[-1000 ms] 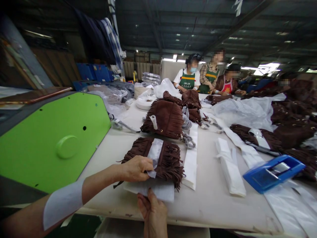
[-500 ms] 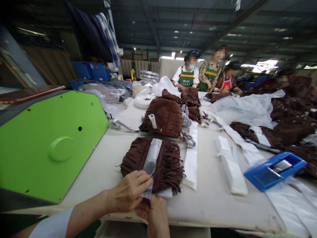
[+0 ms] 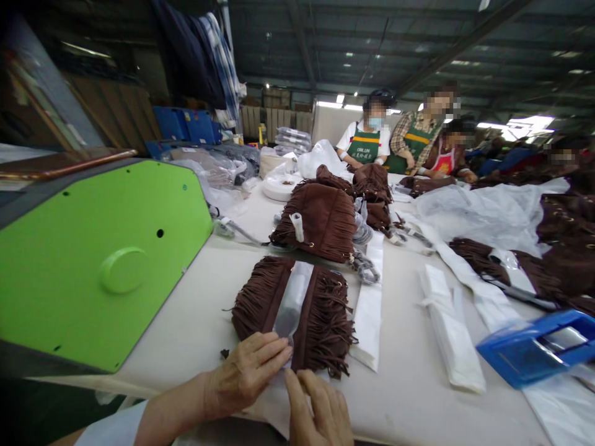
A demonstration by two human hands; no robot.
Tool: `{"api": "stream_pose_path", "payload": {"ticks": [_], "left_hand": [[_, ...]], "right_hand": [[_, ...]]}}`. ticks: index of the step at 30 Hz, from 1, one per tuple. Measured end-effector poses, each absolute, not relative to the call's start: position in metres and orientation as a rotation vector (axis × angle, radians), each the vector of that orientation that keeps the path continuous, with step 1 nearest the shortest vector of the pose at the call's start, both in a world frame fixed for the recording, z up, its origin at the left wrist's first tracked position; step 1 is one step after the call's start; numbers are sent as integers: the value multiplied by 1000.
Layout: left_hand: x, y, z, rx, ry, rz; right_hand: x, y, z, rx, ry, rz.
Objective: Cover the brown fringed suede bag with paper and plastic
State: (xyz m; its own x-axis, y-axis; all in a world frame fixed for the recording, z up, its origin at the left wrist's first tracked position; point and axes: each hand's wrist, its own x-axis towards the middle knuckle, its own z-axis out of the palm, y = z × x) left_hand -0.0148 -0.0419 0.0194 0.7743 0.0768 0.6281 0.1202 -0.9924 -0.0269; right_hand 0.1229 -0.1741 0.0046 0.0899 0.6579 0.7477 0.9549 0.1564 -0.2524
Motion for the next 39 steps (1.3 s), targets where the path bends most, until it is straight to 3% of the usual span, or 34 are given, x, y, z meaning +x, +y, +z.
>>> {"api": "stream_pose_path", "payload": {"ticks": [3,12,27,39], "left_hand": [[-13,-42,22,-2935,-193,-1122],[-15,-40,25,-2951,-222,-1183],[-17,-37,25,-2877,-64,-997],[-18,-34,27,-2933,24,-1078]], "right_hand": [[138,-156,13,-1396,-1889,-669],[149,-145,-1,-1125,-1733,-800],[143,-144,1,-1117,-1892,-714],[140,-150,0,-1101,-1909,-705]]}}
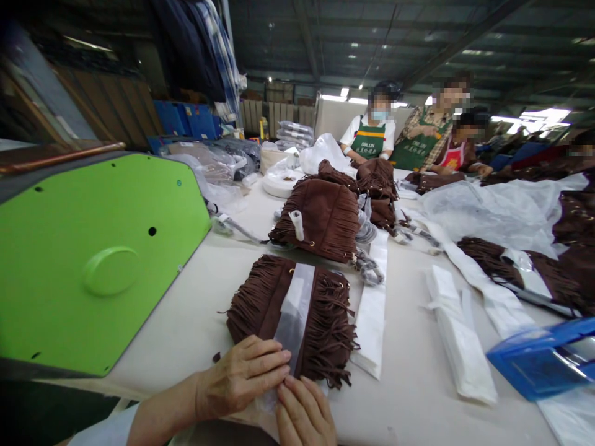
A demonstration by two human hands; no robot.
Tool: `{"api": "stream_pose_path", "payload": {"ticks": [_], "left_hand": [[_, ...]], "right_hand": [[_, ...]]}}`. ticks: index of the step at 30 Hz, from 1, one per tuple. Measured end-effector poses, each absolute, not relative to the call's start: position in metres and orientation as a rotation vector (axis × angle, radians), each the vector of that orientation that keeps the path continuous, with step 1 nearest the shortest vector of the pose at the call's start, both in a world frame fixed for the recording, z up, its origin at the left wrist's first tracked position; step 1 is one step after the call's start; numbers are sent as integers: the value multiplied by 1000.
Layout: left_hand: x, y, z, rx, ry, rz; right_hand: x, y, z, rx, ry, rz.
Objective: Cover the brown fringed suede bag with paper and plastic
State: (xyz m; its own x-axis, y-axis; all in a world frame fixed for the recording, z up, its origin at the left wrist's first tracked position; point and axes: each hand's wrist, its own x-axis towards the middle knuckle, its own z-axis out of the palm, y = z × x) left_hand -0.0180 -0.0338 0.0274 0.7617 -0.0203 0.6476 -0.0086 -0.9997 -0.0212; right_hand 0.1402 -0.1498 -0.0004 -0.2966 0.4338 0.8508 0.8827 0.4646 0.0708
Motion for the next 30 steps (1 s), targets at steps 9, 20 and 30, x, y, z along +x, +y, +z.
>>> {"api": "stream_pose_path", "payload": {"ticks": [9,20,30], "left_hand": [[-20,-34,24,-2922,18,-1077],[-18,-32,23,-2987,57,-1098],[-24,-29,34,-3233,61,-913]], "right_hand": [[136,-153,-2,-1116,-1912,-691],[139,-154,-12,-1076,-2017,-692],[143,-156,-14,-1106,-2049,-608]]}}
